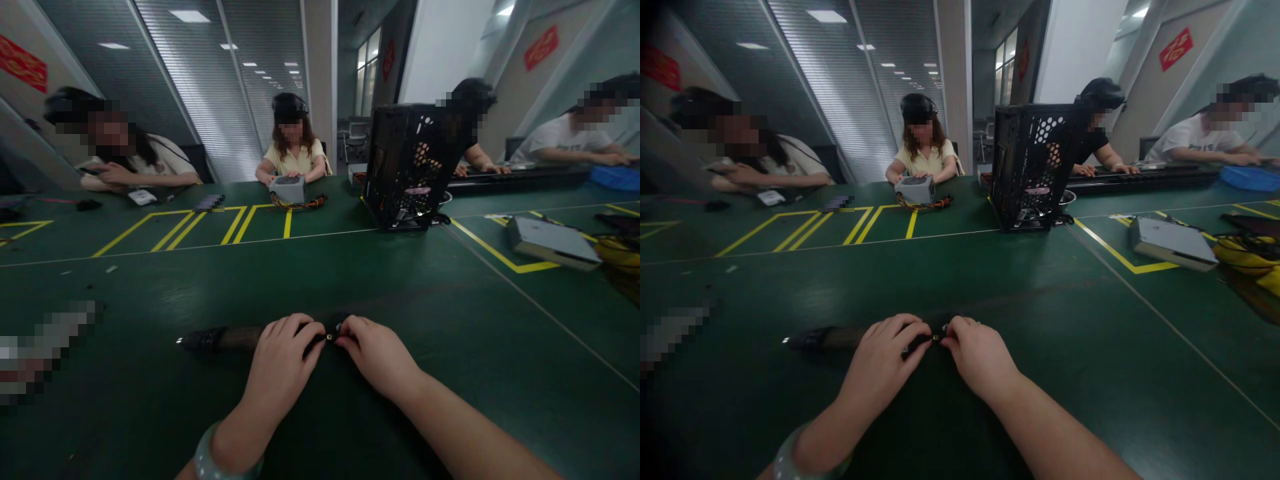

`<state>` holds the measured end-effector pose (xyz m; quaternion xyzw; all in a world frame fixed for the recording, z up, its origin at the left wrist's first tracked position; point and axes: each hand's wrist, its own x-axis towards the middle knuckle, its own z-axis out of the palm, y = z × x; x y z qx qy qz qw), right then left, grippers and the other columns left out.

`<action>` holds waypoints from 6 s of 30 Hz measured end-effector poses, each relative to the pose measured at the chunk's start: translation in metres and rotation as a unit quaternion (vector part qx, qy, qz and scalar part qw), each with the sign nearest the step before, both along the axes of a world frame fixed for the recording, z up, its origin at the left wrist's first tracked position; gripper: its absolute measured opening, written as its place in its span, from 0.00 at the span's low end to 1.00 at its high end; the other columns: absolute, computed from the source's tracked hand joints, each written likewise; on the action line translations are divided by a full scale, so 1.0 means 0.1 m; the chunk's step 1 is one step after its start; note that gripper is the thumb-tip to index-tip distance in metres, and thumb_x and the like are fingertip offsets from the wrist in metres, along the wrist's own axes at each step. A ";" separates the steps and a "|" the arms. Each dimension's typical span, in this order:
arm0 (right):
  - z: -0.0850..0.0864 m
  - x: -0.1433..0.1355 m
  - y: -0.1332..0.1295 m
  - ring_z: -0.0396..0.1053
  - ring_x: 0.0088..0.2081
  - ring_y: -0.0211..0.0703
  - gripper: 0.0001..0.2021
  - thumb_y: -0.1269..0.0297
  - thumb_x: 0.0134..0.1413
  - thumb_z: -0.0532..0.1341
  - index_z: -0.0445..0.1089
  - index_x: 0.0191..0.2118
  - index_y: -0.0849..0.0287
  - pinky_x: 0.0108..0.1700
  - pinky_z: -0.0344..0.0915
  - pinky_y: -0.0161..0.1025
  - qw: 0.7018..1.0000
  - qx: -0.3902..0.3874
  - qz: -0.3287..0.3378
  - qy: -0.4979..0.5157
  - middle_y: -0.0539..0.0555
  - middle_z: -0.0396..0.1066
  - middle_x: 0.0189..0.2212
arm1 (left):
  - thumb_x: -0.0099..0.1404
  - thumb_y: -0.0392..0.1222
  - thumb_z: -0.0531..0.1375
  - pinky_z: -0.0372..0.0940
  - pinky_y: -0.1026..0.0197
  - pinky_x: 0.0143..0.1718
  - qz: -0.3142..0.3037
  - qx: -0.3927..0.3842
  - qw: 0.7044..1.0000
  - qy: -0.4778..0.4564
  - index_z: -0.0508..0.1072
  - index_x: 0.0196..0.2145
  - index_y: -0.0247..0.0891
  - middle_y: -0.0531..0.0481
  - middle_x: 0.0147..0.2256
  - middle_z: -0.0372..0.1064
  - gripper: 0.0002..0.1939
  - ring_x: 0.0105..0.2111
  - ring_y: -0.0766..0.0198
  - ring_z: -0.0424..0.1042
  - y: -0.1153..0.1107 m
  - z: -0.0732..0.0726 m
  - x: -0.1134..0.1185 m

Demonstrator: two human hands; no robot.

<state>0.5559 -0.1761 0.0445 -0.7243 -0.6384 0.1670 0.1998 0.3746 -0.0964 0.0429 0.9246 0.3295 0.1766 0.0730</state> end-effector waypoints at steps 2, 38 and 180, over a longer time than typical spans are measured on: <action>-0.01 0.04 0.01 0.71 0.38 0.43 0.06 0.63 0.63 0.58 0.71 0.40 0.55 0.38 0.62 0.37 1.000 0.006 0.003 0.024 0.51 0.73 0.38 | 0.64 0.37 0.59 0.61 0.51 0.44 -0.002 0.004 1.000 -0.001 0.72 0.42 0.45 0.51 0.43 0.68 0.09 0.42 0.56 0.68 0.00 -0.01 0.00; -0.06 0.10 0.03 0.68 0.36 0.37 0.03 0.70 0.56 0.63 0.70 0.34 0.55 0.37 0.60 0.34 0.996 0.036 0.037 0.079 0.47 0.71 0.34 | 0.61 0.35 0.59 0.60 0.48 0.44 0.018 -0.039 0.999 -0.018 0.72 0.39 0.47 0.52 0.42 0.67 0.09 0.42 0.55 0.67 0.00 -0.02 0.01; -0.09 -0.03 0.03 0.70 0.35 0.37 0.04 0.72 0.54 0.62 0.72 0.31 0.55 0.39 0.60 0.32 0.994 0.034 -0.027 0.099 0.47 0.73 0.33 | 0.60 0.32 0.56 0.58 0.44 0.51 -0.003 -0.050 0.995 -0.081 0.70 0.41 0.44 0.49 0.44 0.69 0.12 0.46 0.54 0.67 -0.07 -0.05 0.02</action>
